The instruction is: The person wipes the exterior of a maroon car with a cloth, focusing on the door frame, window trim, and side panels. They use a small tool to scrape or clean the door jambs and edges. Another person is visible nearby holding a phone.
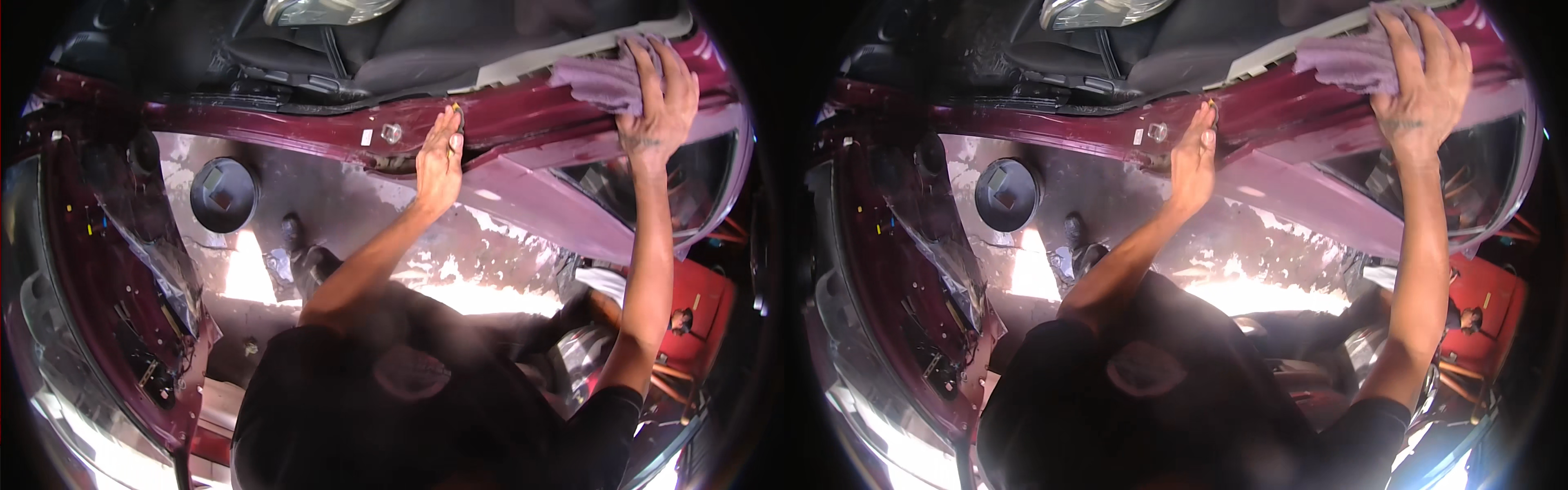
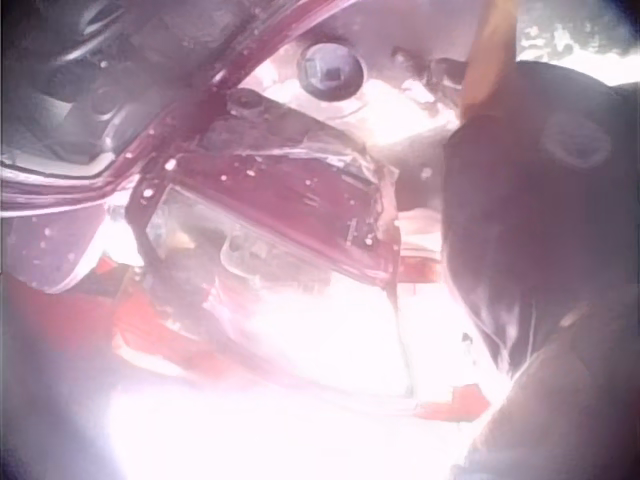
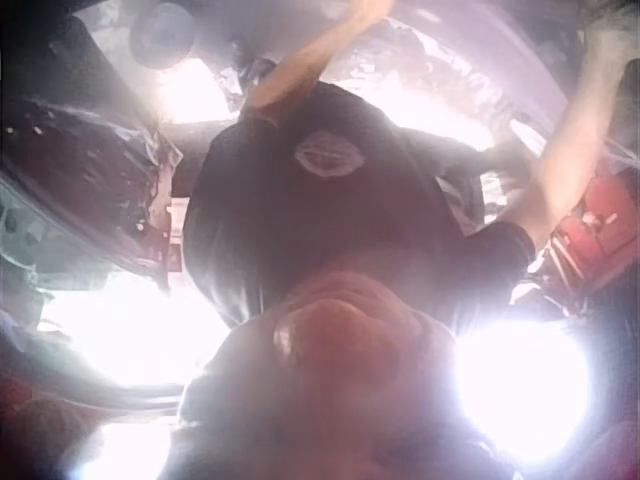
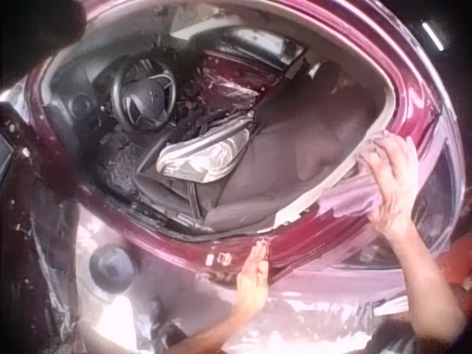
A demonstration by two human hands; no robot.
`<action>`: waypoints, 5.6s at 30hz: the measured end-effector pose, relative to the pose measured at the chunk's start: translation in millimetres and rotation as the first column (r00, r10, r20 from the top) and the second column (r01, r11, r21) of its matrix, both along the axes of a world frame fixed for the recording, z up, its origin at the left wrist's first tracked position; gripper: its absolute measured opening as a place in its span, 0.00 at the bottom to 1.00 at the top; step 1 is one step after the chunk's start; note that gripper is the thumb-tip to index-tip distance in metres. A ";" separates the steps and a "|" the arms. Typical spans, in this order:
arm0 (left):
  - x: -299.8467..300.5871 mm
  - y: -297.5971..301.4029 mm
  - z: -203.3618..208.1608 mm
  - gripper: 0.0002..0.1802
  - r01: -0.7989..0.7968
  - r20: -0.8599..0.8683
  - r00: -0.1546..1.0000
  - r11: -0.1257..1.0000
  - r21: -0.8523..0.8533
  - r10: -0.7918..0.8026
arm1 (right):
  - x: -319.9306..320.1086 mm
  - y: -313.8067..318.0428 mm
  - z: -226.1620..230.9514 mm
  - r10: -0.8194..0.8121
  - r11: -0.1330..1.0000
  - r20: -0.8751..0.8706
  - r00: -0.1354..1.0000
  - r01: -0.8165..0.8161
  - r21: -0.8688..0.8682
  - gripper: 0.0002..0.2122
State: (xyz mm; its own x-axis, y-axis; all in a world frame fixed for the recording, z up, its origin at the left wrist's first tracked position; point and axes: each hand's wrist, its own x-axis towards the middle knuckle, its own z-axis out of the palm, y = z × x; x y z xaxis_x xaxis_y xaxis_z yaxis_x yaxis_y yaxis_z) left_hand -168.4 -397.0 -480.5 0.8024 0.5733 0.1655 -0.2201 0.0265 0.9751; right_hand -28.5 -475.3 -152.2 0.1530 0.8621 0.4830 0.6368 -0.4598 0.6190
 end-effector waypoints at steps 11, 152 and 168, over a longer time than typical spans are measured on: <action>8.8 25.0 -12.6 0.24 -0.088 -0.450 0.886 0.994 0.072 0.111 | -5.9 -7.1 -1.6 -0.079 0.997 -0.023 0.997 0.079 -0.013 0.33; -85.6 36.6 -165.2 0.23 0.043 -0.703 0.706 0.996 -0.079 -0.086 | -0.8 1.6 -1.2 0.012 1.000 0.024 1.000 -0.012 -0.015 0.28; -16.4 62.3 -219.2 0.30 0.268 -0.604 0.775 0.962 0.048 -0.185 | 9.5 -2.1 -7.0 0.024 1.000 0.111 0.994 -0.024 -0.001 0.34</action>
State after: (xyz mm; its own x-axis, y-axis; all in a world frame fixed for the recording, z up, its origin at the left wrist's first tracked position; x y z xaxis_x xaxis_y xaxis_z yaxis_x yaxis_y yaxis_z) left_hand -184.8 -334.8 -699.7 0.8701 0.3700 -0.3256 0.3949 -0.1282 0.9097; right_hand -19.1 -477.4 -159.2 0.0779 0.8648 0.4961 0.5746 -0.4455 0.6865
